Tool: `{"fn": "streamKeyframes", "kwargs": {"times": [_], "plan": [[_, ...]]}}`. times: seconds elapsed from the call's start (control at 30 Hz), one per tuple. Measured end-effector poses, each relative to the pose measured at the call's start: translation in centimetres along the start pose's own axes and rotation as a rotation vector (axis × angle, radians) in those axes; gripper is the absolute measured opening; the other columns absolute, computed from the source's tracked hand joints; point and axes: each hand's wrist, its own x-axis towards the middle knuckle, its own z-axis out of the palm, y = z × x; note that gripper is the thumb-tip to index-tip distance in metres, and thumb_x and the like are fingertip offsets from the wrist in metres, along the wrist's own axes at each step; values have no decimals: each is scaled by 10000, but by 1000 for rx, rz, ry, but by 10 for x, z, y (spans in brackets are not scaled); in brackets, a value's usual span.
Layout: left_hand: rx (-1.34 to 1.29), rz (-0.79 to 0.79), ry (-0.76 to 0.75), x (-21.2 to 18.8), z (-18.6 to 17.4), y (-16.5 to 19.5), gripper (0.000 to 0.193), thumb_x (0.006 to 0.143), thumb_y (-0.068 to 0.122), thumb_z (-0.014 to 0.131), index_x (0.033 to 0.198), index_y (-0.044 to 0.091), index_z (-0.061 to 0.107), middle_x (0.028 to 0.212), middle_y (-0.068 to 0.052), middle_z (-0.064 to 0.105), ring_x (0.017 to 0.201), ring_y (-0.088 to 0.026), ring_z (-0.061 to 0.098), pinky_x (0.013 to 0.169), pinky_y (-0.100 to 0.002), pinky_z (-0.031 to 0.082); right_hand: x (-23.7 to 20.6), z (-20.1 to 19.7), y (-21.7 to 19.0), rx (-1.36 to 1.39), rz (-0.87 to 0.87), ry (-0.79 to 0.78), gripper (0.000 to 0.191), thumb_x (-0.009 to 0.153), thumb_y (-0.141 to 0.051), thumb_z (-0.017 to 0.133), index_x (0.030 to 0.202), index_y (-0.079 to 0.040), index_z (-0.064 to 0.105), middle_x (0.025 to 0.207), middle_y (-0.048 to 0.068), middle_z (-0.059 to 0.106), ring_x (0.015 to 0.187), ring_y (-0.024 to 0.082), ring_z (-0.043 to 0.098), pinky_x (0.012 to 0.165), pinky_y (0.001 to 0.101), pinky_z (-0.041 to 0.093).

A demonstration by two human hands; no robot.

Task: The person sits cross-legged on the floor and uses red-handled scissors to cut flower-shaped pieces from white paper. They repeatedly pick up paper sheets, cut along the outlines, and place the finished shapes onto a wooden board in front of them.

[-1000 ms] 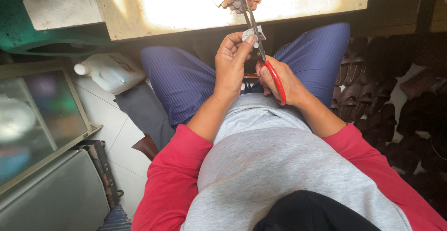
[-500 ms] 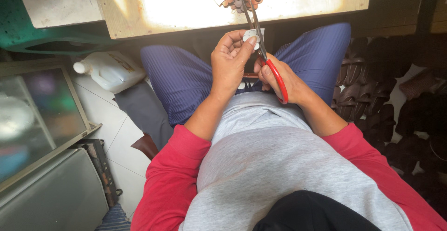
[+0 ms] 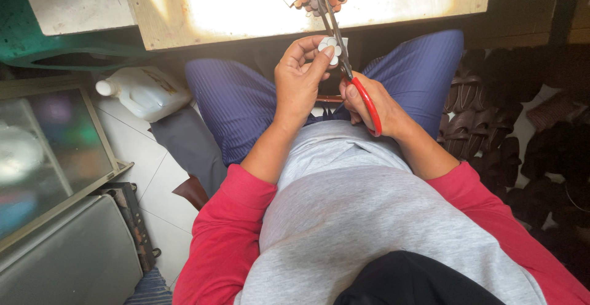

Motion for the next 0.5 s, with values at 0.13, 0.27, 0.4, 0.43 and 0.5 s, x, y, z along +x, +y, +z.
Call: {"fn": "streamKeyframes", "kwargs": {"times": [0.13, 0.27, 0.4, 0.43, 0.5], "plan": [[5, -11, -16, 0, -2, 4, 266, 979, 159, 720, 1207, 31, 676, 1003, -37, 751, 882, -83, 721, 724, -220, 566, 0, 1, 1, 13, 4, 0, 518, 1056, -580, 373, 986, -79, 488, 632, -18, 434, 527, 99, 498, 512, 264, 488], [-7, -2, -15, 2, -4, 4, 265, 982, 143, 719, 1216, 30, 671, 998, -41, 751, 882, -86, 715, 733, -218, 561, 0, 0, 0, 13, -3, -5, 511, 1062, -566, 382, 970, -74, 488, 640, -14, 435, 527, 96, 494, 503, 259, 488], [-3, 14, -22, 2, -8, 3, 264, 985, 129, 720, 1226, 31, 672, 980, -41, 743, 872, -85, 706, 742, -217, 560, -2, -1, -3, -13, 25, -10, 506, 1060, -556, 379, 948, -75, 486, 644, -14, 447, 523, 96, 507, 492, 260, 502], [-3, 16, -15, 3, -9, 3, 264, 985, 126, 722, 1226, 29, 672, 981, -40, 740, 869, -84, 701, 737, -216, 556, -1, -1, -3, -14, 31, -9, 505, 1058, -555, 381, 947, -75, 486, 643, -14, 449, 520, 96, 509, 490, 260, 502], [-3, 19, 0, 2, -9, 4, 265, 986, 120, 725, 1227, 24, 674, 984, -39, 735, 864, -81, 689, 728, -214, 547, -2, -1, -4, -16, 44, -8, 502, 1054, -553, 384, 945, -75, 487, 642, -12, 452, 514, 96, 514, 486, 262, 501]]}}
